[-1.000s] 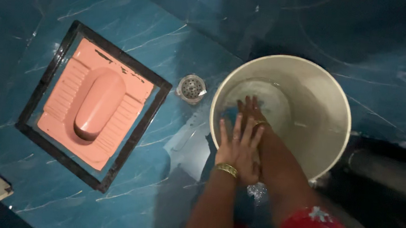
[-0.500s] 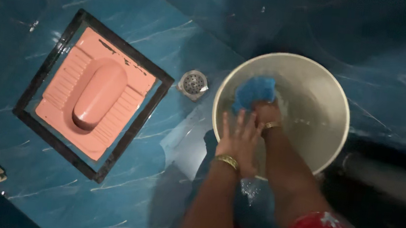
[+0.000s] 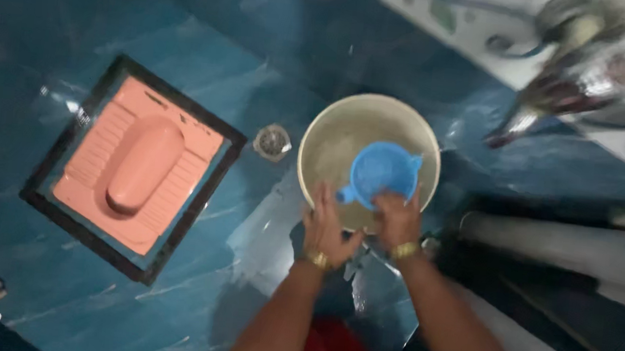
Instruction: The person cleans a bathroom by pouring water from a small blue bucket into a larger white bucket and onto the floor and a squat toilet, then scrubs a faucet with a sponge.
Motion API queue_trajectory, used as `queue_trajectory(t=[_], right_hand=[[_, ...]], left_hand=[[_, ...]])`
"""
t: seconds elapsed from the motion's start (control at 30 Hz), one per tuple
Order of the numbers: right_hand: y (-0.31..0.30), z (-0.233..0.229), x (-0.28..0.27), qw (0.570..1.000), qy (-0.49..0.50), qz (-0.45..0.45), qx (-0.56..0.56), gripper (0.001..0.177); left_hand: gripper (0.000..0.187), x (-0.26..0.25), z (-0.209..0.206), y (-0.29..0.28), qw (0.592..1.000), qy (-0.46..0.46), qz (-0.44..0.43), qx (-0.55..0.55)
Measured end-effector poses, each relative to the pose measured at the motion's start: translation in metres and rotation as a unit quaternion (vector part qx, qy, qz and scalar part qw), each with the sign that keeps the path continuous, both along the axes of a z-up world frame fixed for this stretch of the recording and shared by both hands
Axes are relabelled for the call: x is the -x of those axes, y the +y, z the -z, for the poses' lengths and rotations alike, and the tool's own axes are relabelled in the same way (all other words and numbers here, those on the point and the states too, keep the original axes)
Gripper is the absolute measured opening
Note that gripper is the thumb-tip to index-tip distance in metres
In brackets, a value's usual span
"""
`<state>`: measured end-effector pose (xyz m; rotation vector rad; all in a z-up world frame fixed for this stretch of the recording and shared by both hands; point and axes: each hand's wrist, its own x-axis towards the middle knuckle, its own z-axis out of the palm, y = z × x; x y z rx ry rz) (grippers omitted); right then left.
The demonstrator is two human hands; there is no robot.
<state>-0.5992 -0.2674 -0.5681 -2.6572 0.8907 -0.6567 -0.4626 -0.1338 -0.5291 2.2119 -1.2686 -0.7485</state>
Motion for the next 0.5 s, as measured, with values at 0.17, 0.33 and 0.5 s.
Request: queue_trajectory(t=[0.17,0.33,0.5], right_hand=[[0.043,-0.077,0.025,0.999,0.010,-0.032,-0.043,0.028],[0.053,-0.151,0.026,0.996,0.041,-0.052,-0.054,0.026],[0.017,-0.231,-0.020,0.980,0.130,-0.036,-0.149,0.028]], left_hand=[[0.103,0.019,-0.058,0.025,0.992,0.082,-0.092,-0.006],[0.060,0.040,-0.085,0.027,0.926,0.251,-0.256,0.119],[0.061,0.026,-0.087,0.041,0.919,0.133,-0.297,0.223]])
